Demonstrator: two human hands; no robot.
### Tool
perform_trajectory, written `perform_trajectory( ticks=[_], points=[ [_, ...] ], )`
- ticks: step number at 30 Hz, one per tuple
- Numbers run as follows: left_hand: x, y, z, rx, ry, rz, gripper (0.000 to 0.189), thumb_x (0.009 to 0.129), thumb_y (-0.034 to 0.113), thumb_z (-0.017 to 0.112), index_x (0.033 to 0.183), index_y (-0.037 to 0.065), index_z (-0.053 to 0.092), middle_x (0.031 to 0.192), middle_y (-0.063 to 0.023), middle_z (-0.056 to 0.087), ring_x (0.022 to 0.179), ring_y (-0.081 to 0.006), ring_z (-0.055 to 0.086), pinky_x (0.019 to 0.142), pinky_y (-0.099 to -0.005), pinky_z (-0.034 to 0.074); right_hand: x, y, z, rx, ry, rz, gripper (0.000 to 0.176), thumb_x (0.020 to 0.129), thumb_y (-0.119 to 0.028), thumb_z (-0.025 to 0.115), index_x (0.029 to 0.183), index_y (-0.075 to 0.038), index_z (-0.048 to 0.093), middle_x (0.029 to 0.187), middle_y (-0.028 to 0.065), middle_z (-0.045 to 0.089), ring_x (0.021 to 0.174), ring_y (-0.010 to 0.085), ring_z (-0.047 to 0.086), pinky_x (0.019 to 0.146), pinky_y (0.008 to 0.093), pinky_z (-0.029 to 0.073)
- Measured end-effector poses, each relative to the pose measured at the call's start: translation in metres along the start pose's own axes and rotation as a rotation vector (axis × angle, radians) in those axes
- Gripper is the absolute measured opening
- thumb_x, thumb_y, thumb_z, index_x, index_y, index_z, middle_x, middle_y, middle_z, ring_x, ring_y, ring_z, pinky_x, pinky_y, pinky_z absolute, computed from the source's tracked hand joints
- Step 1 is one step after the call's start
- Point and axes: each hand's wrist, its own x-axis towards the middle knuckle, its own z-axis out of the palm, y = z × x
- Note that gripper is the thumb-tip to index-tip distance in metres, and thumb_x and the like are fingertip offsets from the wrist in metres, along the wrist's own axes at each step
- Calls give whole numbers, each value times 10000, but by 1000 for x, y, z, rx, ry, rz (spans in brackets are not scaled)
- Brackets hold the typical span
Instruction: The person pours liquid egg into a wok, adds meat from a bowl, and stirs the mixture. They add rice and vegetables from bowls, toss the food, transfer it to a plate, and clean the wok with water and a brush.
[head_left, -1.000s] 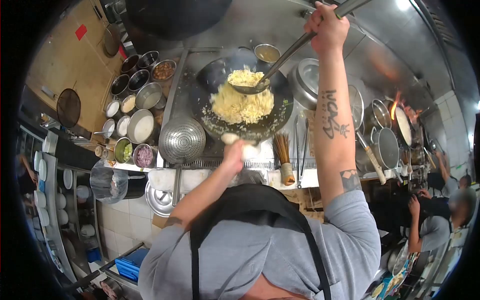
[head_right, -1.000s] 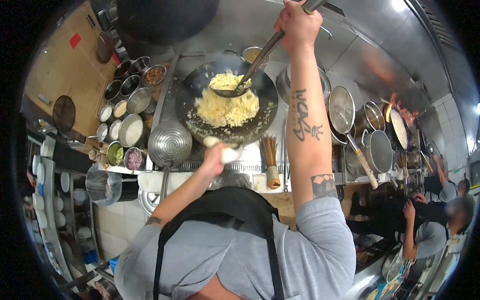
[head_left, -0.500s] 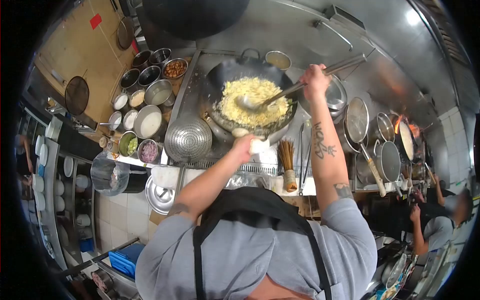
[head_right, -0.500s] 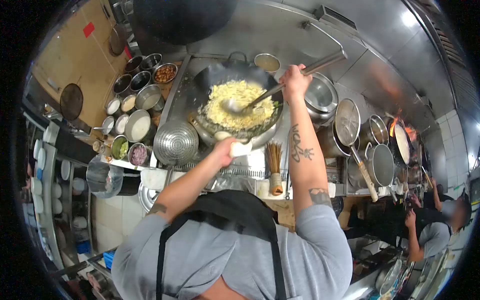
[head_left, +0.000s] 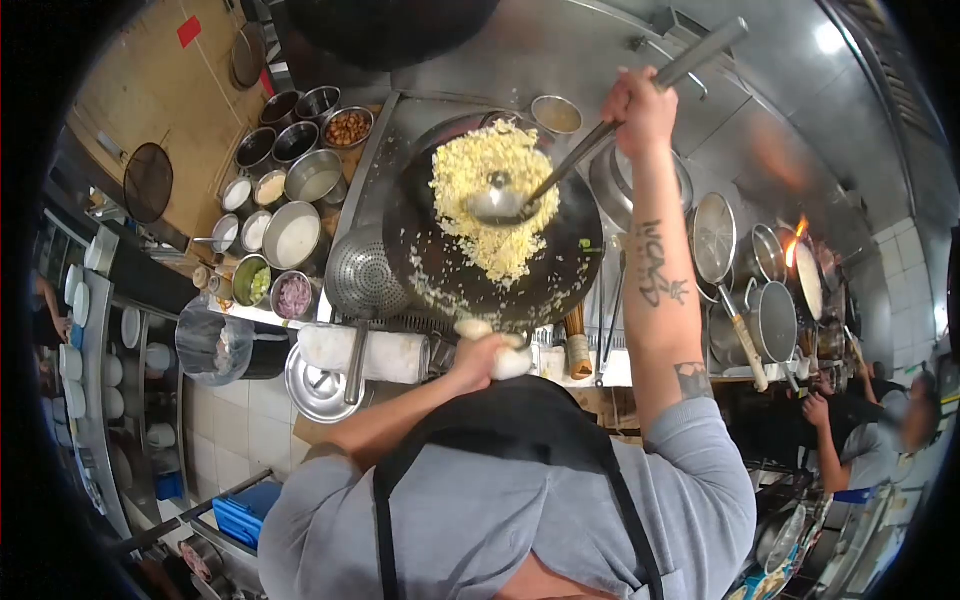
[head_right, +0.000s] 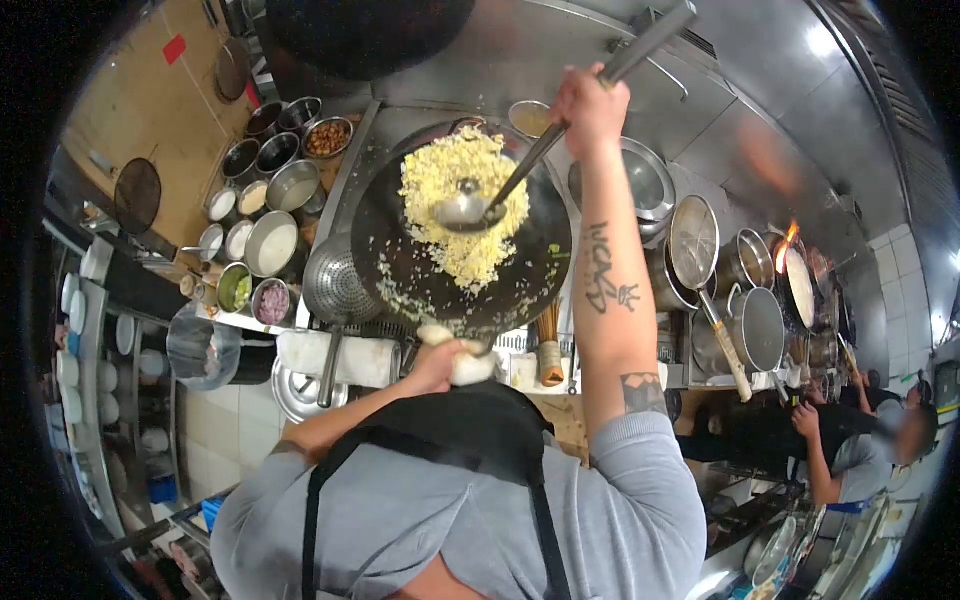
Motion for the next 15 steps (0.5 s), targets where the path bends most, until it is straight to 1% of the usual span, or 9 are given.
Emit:
perform_trajectory(
  ticks=[1, 4, 6, 8, 9, 10, 12, 14, 15],
  points=[
    [-4, 26, 18, 64, 33, -139, 206, 819, 17, 614, 1009, -60, 616, 953, -181, 671, 750, -278, 700, 638, -396, 603, 3, -10, 9, -74, 9, 65, 188, 837, -44, 561, 676, -68, 466, 525, 23, 424, 403, 142, 389, 383, 320, 355],
    [71, 53, 42, -97, 98, -231, 235, 930, 160, 511, 1075, -24, 532, 929, -148, 662, 777, -259, 688, 670, -400, 589, 2, 26, 24, -207, 87, 112, 163, 835, -37, 562, 691, -56, 488, 532, 27, 445, 406, 139, 412, 374, 319, 355],
    [102, 52, 36, -144, -14, -258, 247, 915, 164, 536, 1063, -32, 549, 933, -139, 662, 775, -259, 686, 680, -392, 590, -8, 55, 20, -197, 101, 3, 171, 826, -22, 568, 694, -57, 465, 536, 39, 460, 414, 147, 441, 368, 318, 374],
    [63, 44, 22, -97, -38, -214, 189, 859, 118, 569, 963, -28, 630, 855, -137, 657, 691, -266, 677, 631, -411, 581, -14, 68, 6, -106, 105, -60, 194, 830, -39, 566, 687, -67, 437, 529, 55, 459, 409, 160, 440, 369, 320, 387],
    [49, 27, 12, 12, 8, -56, 177, 840, 70, 580, 958, -38, 657, 892, -135, 670, 780, -249, 686, 720, -380, 584, 2, 59, 3, -110, 83, -131, 204, 824, -32, 572, 678, -71, 433, 518, 55, 459, 394, 161, 445, 359, 320, 386],
    [26, 11, -2, -80, -43, -50, 170, 831, 42, 594, 962, -46, 659, 928, -141, 678, 853, -244, 686, 795, -365, 579, 6, 49, -8, -122, 78, -176, 215, 817, -25, 577, 669, -75, 429, 508, 55, 460, 380, 162, 451, 349, 320, 386],
    [31, -26, -20, -77, 39, 30, 143, 826, 31, 591, 915, -49, 670, 959, -163, 681, 846, -254, 690, 777, -370, 591, 36, 6, -10, 25, 10, -157, 209, 812, -30, 586, 670, -70, 438, 502, 57, 446, 371, 171, 417, 354, 340, 388],
    [30, 4, -5, 29, -31, -27, 179, 838, 26, 556, 971, -53, 647, 960, -176, 681, 812, -273, 693, 730, -374, 599, 46, -49, 17, -25, -7, -148, 217, 818, -22, 569, 654, -81, 440, 493, 39, 419, 385, 166, 401, 383, 344, 383],
    [44, 14, 7, -127, 40, -14, 232, 850, 34, 537, 1052, -58, 604, 938, -171, 681, 775, -270, 694, 687, -382, 602, 46, -68, 28, -58, -80, -169, 81, 863, -56, 518, 794, -14, 507, 511, 12, 374, 412, 123, 351, 413, 301, 332]
  ],
)
